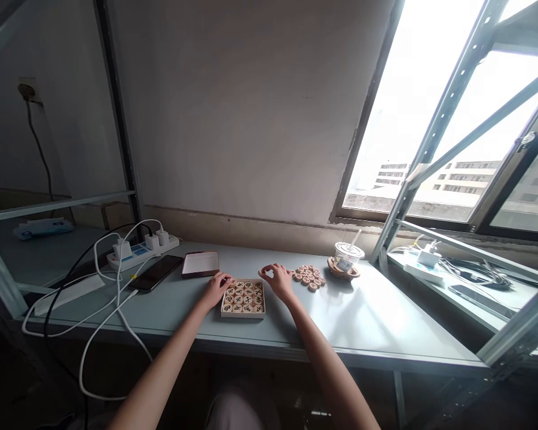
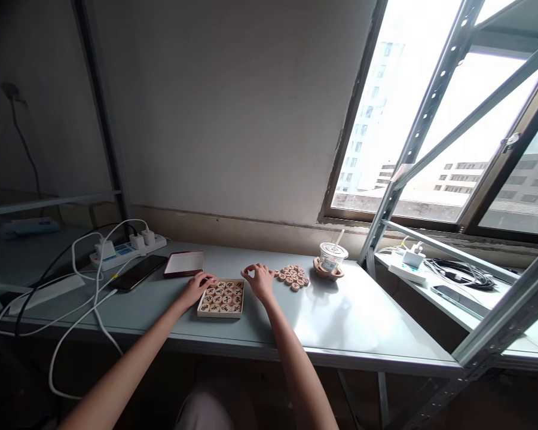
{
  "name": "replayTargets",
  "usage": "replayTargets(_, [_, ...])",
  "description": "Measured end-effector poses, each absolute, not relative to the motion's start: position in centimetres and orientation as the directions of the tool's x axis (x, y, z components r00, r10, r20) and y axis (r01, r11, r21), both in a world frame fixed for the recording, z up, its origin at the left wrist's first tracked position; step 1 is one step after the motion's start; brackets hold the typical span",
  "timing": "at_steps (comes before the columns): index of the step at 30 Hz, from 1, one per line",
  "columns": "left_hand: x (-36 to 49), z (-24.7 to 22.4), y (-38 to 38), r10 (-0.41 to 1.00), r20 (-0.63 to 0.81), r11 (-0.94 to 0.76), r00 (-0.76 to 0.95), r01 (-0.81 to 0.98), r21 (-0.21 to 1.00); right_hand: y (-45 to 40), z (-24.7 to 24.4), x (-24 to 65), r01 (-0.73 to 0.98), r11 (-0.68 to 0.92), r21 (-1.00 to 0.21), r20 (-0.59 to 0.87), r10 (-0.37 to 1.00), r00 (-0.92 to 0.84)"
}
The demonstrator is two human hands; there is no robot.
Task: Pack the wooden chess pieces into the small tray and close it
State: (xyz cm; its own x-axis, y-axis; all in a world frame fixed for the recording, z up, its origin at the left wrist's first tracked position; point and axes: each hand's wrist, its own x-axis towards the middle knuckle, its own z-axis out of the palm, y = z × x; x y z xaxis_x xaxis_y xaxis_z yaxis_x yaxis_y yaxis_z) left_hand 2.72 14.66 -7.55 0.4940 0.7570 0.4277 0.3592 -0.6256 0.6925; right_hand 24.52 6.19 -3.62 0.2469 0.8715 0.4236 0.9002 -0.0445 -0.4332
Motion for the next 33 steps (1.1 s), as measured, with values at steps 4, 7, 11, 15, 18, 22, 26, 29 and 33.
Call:
replayTargets(4, [2.7,-7.5,14.7,0.754,0.425,-0.631,0.501,0.372,0.681,6.1,-3.3,22.5,0.854,0.177,-0.489,0.403,0.914,0.041])
replayTargets(7, [2.8,-7.5,14.8,0.75,0.433,-0.639,0.5,0.377,0.671,6.0,-3.4,20.9,0.901,0.221,-0.373,0.395,0.917,-0.062])
replayTargets(11, [2.9,-7.6,14.9,0.749,0.435,-0.64,0.499,0.374,0.672,5.9,-3.6,20.5,0.902,0.228,-0.366,0.403,0.913,-0.067])
replayTargets(15, [2.8,-7.7,15.0,0.754,0.44,-0.636,0.488,0.376,0.673,5.9,-3.7,23.0,0.922,0.048,-0.383,0.424,0.896,0.129])
replayTargets(18, [2.7,-7.7,15.0,0.758,0.429,-0.63,0.492,0.382,0.676,6.1,-4.4,26.1,0.893,-0.293,-0.341,0.422,0.801,0.424])
replayTargets(22, [2.7,-7.8,15.0,0.763,0.423,-0.622,0.488,0.38,0.684,6.1,-5.7,29.2,0.782,-0.572,-0.249,0.274,0.732,0.623])
replayTargets(26, [2.7,-7.8,15.0,0.801,0.391,-0.561,0.453,0.341,0.754,5.8,-6.2,29.5,0.825,-0.527,-0.202,0.29,0.773,0.564])
replayTargets(29, [2.4,-7.8,15.0,0.875,0.416,-0.481,0.248,0.337,0.81,5.3,-5.7,28.6,0.857,-0.461,-0.228,0.348,0.784,0.514])
replayTargets(33, [1.9,-7.2,14.6,0.892,0.41,-0.449,0.189,0.474,0.757,4.9,-4.2,26.6,0.91,-0.166,-0.38,0.379,0.869,0.317])
